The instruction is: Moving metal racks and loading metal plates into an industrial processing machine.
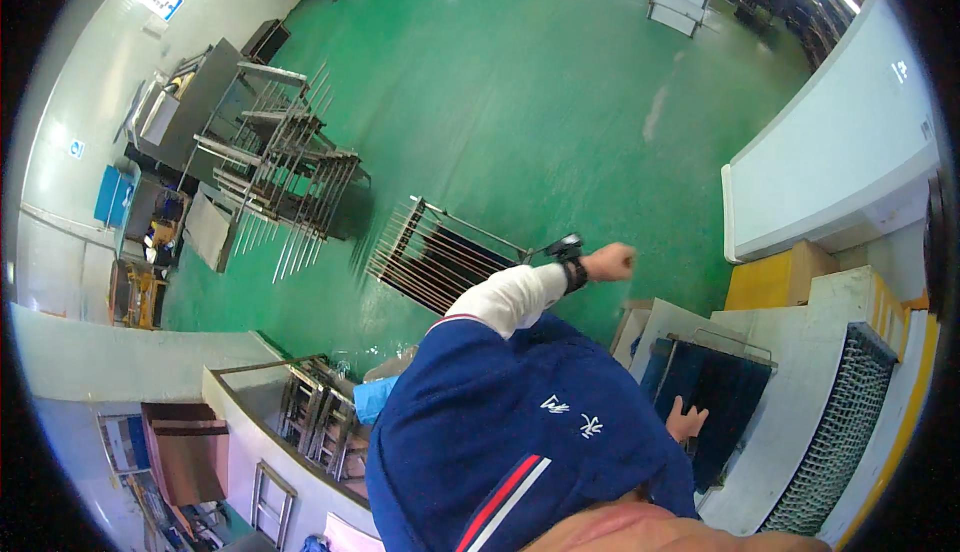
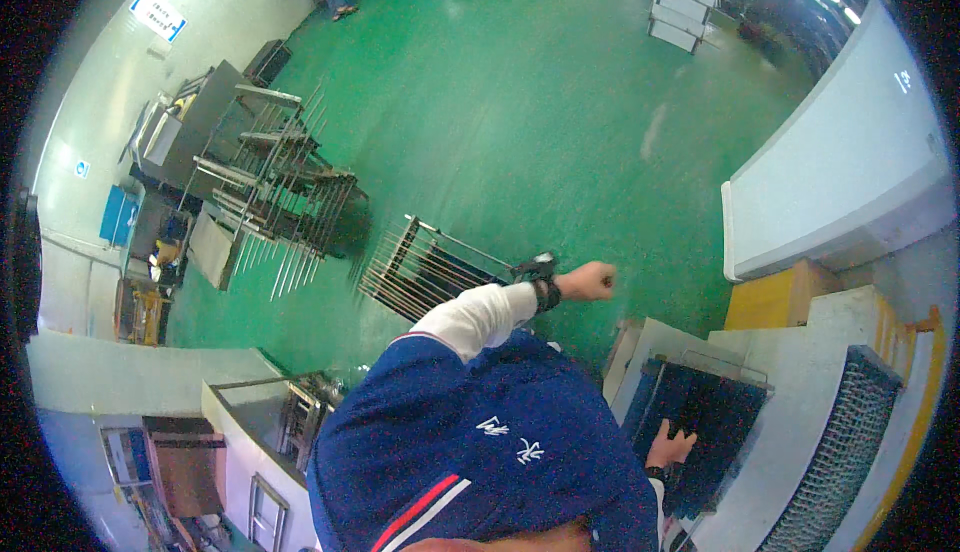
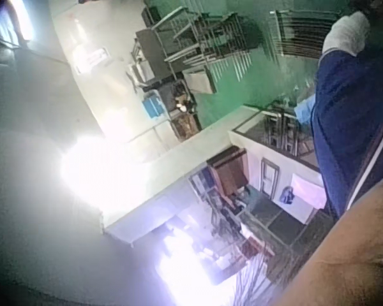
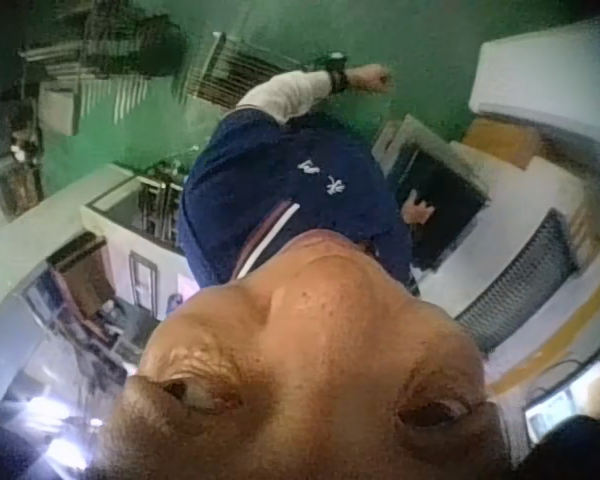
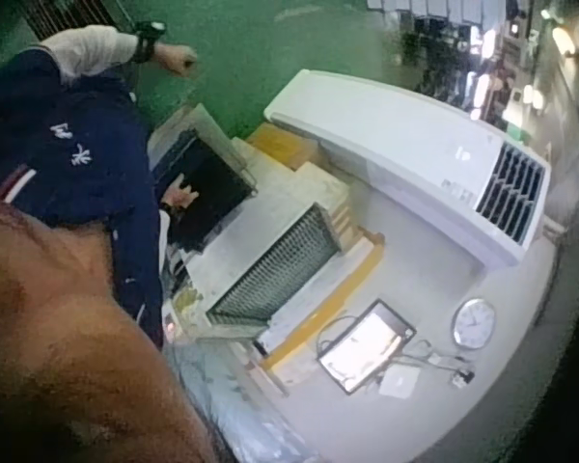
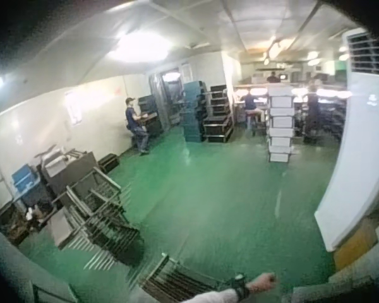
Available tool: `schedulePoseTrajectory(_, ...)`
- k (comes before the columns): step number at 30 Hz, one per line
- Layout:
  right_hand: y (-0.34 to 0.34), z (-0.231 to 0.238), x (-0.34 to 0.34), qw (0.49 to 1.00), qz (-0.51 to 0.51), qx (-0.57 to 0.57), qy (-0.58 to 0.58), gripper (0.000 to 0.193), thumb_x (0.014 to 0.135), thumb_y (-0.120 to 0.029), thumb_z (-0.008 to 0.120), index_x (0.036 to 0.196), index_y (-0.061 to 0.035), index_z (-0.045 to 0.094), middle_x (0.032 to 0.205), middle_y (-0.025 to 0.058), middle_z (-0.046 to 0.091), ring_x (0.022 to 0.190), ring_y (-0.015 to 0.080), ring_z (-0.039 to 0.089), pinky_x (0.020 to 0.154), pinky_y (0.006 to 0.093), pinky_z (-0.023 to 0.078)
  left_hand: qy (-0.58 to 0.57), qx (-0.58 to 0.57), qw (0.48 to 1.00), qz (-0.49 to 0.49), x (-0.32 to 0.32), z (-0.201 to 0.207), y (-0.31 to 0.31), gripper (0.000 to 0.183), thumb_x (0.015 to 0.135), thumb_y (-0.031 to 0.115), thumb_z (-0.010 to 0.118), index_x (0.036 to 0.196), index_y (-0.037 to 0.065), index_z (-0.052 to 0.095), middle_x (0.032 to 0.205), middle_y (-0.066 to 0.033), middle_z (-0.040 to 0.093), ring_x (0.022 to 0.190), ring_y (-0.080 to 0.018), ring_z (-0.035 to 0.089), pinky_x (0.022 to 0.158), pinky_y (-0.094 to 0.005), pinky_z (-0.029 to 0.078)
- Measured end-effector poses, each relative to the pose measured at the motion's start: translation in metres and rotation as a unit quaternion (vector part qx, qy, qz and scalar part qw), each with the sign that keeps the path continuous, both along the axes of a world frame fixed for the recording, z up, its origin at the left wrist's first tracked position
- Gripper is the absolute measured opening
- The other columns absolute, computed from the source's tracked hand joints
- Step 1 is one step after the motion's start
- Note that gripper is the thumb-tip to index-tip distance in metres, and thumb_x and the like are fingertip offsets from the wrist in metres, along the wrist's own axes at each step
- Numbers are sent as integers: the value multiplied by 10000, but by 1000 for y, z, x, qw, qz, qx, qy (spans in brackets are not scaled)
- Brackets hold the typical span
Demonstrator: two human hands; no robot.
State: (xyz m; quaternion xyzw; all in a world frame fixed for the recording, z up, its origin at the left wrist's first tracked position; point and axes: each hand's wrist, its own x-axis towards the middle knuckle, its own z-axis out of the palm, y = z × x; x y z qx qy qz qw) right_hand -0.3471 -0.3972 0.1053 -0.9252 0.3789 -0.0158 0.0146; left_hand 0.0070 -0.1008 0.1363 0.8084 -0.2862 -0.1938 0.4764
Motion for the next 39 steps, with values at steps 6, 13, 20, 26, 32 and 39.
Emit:
schedulePoseTrajectory(6, 2, 13, 4, 1000, -1, 22, 10, 620, 820, -476, 630, 1021, 111, 644, 1257, 326, 472, 1117, 450, 503, 967, 471, 404, 43, 262, 964, -5, -44, -159, 121, 204, 638, 207, 598, 657, 14, 659, 671, -195, 637, 674, -343, 648, 628, -461, 509)
schedulePoseTrajectory(13, 5, 13, 3, 1000, 0, -3, -17, 609, 820, -468, 633, 1018, 109, 648, 1254, 339, 469, 1115, 452, 504, 969, 472, 402, 146, 274, 950, 26, -110, -202, 176, 394, 668, 430, 680, 725, 41, 708, 800, -189, 673, 807, -350, 646, 737, -442, 503)
schedulePoseTrajectory(20, 1, 7, 3, 999, -12, 36, 20, 602, 819, -461, 635, 1044, 97, 643, 1302, 332, 436, 1151, 445, 479, 978, 468, 392, 172, 215, 956, 99, -105, -192, 174, 501, 691, 527, 690, 749, 30, 706, 814, -198, 671, 802, -351, 645, 721, -421, 498)
schedulePoseTrajectory(26, -2, 5, 2, 999, -6, 34, 15, 574, 824, -456, 629, 1028, 80, 654, 1290, 322, 448, 1144, 450, 478, 965, 498, 390, 230, 211, 944, 109, -101, -205, 164, 639, 692, 610, 685, 841, -11, 707, 844, -208, 676, 819, -319, 653, 728, -401, 493)
schedulePoseTrajectory(32, 0, 11, 4, 998, -15, 32, 44, 619, 836, -501, 598, 1037, 82, 649, 1285, 317, 453, 1142, 442, 486, 970, 485, 397, 260, 202, 943, 43, -97, -187, 153, 697, 730, 619, 669, 991, -27, 686, 961, -197, 673, 918, -313, 633, 773, -384, 487)
schedulePoseTrajectory(39, 0, 13, 4, 998, -15, 33, 51, 649, 839, -513, 588, 1050, 99, 637, 1305, 319, 439, 1156, 447, 478, 978, 472, 398, 399, 180, 895, -89, -78, -110, 131, 744, 724, 637, 681, 1060, -27, 667, 1039, -136, 666, 971, -230, 612, 795, -362, 485)
